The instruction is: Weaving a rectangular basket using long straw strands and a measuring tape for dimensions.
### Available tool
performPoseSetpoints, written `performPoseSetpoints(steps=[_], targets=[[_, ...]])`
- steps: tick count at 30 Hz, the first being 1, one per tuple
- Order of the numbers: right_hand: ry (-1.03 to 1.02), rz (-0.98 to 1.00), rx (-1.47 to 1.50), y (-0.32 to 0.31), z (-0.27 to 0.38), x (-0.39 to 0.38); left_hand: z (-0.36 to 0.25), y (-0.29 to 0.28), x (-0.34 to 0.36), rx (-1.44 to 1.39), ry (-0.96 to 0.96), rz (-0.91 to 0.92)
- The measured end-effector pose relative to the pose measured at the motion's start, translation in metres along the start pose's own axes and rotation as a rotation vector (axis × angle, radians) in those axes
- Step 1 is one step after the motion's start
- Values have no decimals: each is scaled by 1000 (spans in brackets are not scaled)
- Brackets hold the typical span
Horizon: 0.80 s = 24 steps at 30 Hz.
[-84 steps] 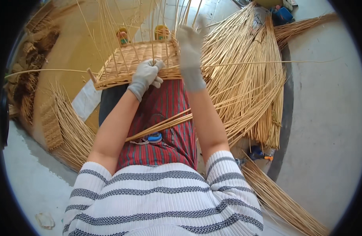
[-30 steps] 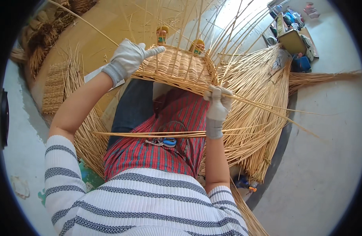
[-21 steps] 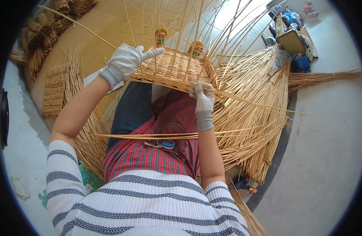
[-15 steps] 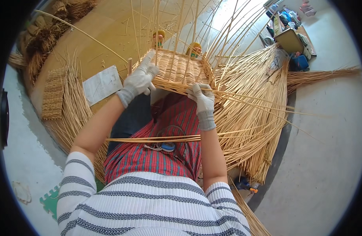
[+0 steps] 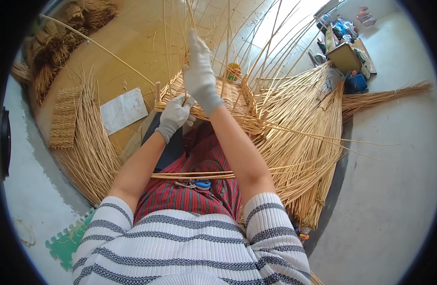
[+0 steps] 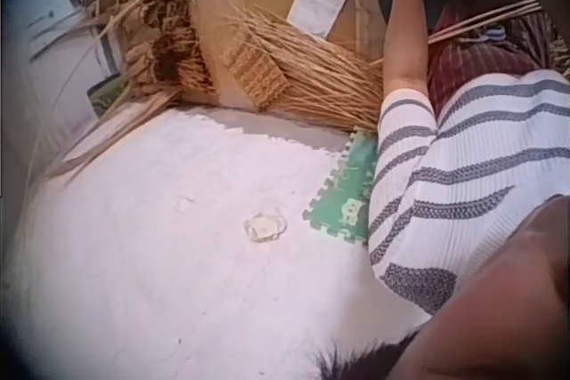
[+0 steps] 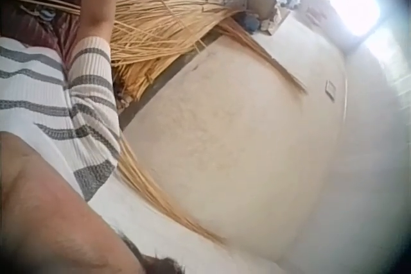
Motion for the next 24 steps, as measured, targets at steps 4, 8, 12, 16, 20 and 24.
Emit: performPoseSetpoints(steps=[4,8,12,16,20,24], targets=[[199,-236,764,-41,-76,-102,0,-6,2,-13,-12,12],[402,-306,786,-42,-147,-171,-4,-3,1,-59,37,20],[668,-319,851,-34,-128,-179,-4,4,-1,61,-4,-61],[673,-136,846,-55,-105,-176,-2,7,1,79,-46,-134],[780,-155,1008,-84,-159,-173,-11,4,1,-106,73,-253],[892,-330,1203,-85,-210,-199,-37,26,-1,289,666,-133]])
Point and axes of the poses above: each hand's wrist, its own x-axis towards the middle knuckle, its own y-axis out of the palm, z = x × y, the point moved 2 cm from there along x, towards the middle knuckle, and after that the axes turned 14 degrees about y, right-handed, at the moved point
